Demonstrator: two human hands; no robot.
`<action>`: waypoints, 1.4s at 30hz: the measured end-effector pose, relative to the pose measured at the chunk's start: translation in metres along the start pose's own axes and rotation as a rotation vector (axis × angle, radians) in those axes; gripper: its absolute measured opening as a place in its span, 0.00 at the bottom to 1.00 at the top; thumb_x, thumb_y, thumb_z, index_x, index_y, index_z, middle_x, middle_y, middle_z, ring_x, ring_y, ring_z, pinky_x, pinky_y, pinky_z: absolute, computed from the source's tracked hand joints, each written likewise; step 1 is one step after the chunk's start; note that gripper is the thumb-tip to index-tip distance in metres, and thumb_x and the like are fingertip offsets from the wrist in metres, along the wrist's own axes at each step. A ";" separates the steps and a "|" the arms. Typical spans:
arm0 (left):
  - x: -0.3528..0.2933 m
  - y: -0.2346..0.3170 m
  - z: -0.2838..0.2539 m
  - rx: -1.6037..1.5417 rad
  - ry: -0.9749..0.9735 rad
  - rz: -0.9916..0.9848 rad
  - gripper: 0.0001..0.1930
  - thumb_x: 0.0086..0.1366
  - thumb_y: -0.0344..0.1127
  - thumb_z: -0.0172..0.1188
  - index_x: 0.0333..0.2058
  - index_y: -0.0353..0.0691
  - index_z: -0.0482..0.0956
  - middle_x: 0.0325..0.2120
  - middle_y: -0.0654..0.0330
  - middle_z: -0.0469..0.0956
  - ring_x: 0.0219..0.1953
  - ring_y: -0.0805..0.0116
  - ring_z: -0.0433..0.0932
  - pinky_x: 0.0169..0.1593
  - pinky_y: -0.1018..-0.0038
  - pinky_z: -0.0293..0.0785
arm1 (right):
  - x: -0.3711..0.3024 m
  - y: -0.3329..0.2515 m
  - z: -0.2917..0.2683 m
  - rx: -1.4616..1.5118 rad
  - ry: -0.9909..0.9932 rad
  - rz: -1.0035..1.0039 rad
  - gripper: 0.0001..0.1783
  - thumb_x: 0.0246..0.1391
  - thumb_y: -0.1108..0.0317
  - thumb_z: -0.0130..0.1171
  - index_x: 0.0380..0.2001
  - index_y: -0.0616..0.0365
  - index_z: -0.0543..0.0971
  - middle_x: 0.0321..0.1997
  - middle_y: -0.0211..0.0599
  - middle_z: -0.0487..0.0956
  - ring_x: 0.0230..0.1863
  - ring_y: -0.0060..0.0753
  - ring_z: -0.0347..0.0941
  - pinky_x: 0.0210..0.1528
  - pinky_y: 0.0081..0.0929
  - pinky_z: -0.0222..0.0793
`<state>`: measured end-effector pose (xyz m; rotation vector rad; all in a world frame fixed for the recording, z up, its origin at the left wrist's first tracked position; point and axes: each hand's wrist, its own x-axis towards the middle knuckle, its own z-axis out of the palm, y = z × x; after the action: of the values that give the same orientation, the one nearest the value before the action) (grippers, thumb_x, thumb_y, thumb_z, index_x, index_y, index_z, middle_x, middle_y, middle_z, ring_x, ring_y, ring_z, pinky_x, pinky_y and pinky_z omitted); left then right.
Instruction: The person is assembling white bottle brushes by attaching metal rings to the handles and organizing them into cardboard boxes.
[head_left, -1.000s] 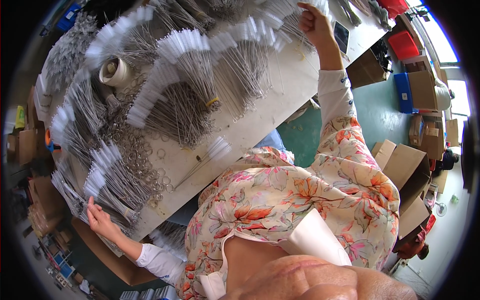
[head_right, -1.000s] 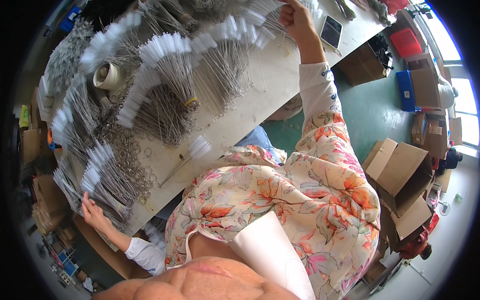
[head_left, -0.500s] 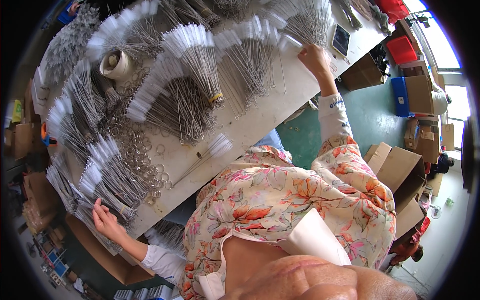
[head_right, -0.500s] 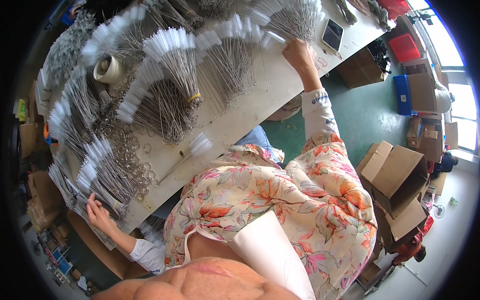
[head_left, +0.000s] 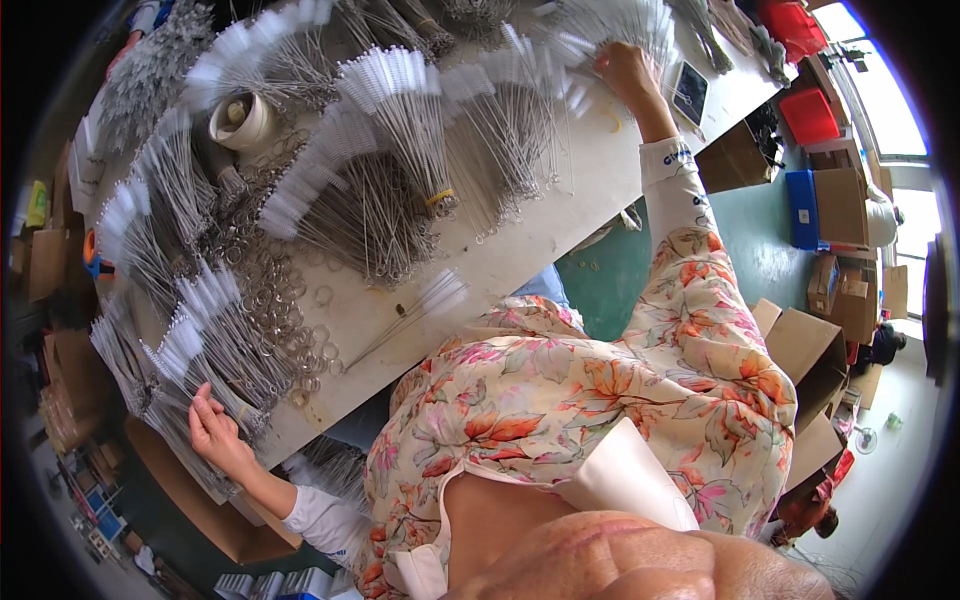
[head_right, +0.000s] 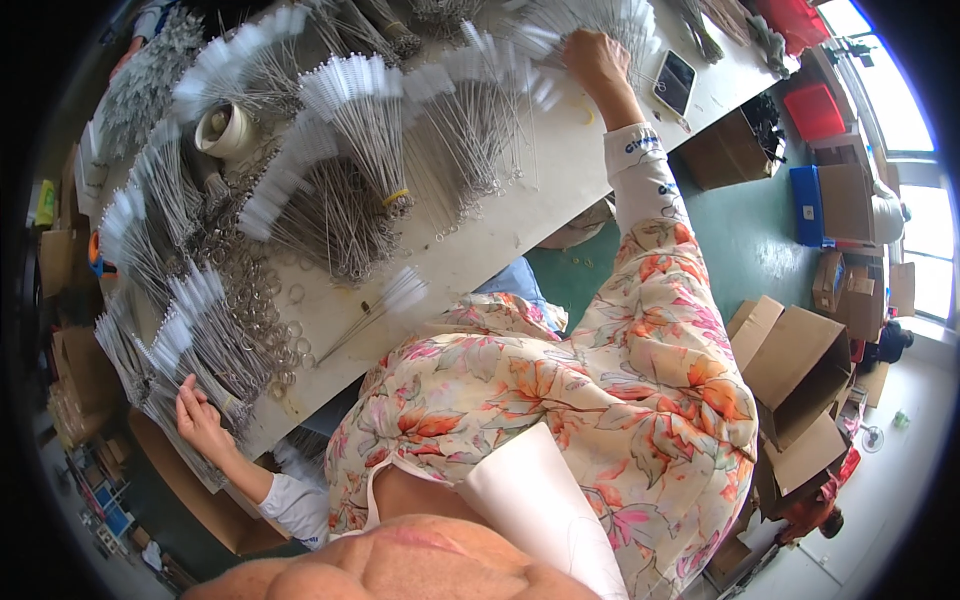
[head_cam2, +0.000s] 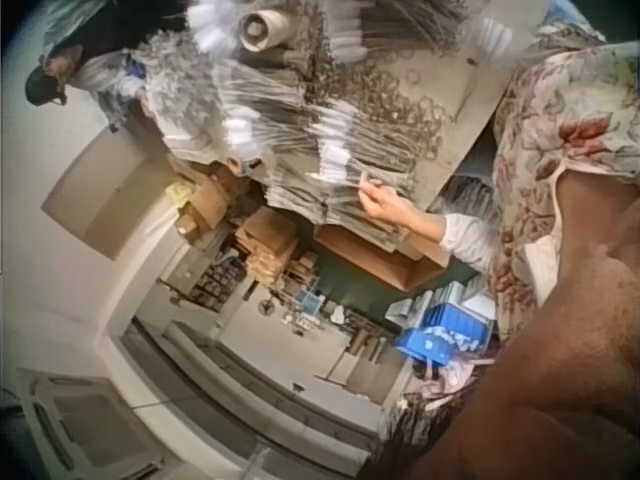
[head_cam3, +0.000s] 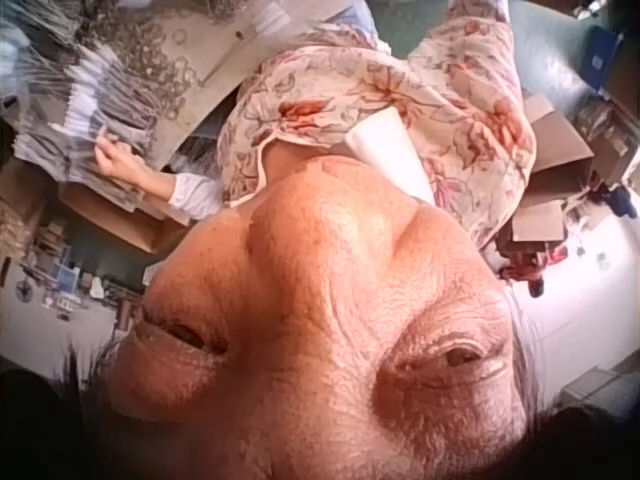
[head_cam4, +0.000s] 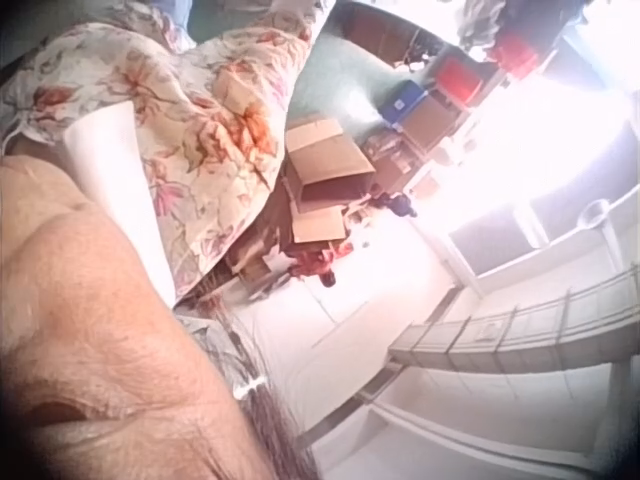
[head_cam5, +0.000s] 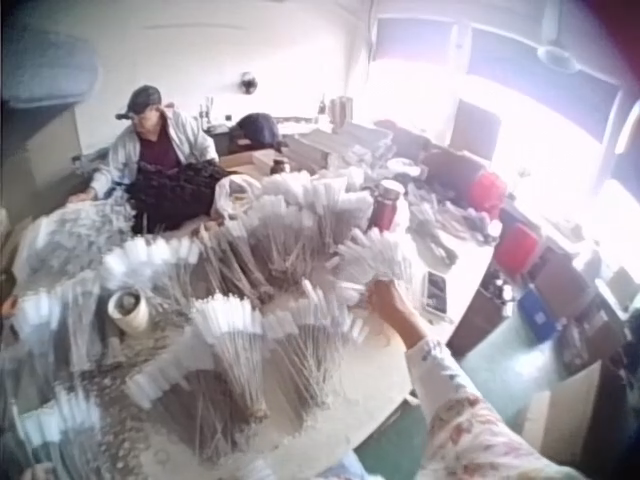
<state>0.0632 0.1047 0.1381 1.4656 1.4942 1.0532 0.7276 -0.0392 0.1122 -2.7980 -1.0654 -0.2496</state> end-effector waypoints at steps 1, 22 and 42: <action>-0.002 -0.001 -0.003 -0.050 -0.004 -0.033 0.15 0.67 0.39 0.48 0.39 0.31 0.76 0.21 0.70 0.63 0.15 0.88 0.51 0.15 0.86 0.42 | 0.000 0.000 0.004 -0.038 -0.019 -0.020 0.13 0.43 0.56 0.57 0.30 0.48 0.81 0.32 0.41 0.80 0.36 0.45 0.76 0.39 0.38 0.70; -0.042 0.094 0.135 -0.300 -0.531 0.236 0.09 0.65 0.30 0.48 0.40 0.34 0.74 0.20 0.65 0.71 0.18 0.83 0.69 0.19 0.87 0.65 | -0.002 -0.135 -0.088 1.184 0.247 0.091 0.10 0.56 0.63 0.47 0.34 0.55 0.74 0.17 0.24 0.71 0.15 0.24 0.65 0.16 0.23 0.60; -0.062 0.069 0.162 0.025 -0.015 1.160 0.13 0.51 0.25 0.61 0.38 0.37 0.76 0.38 0.57 0.72 0.39 0.62 0.72 0.39 0.75 0.72 | -0.205 -0.289 -0.070 2.406 -1.296 0.076 0.12 0.61 0.63 0.45 0.37 0.60 0.73 0.32 0.29 0.76 0.30 0.19 0.70 0.32 0.17 0.69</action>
<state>0.2412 0.0482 0.1437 2.4056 0.5265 1.6248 0.3756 0.0293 0.1592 -0.4023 -0.3393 1.6372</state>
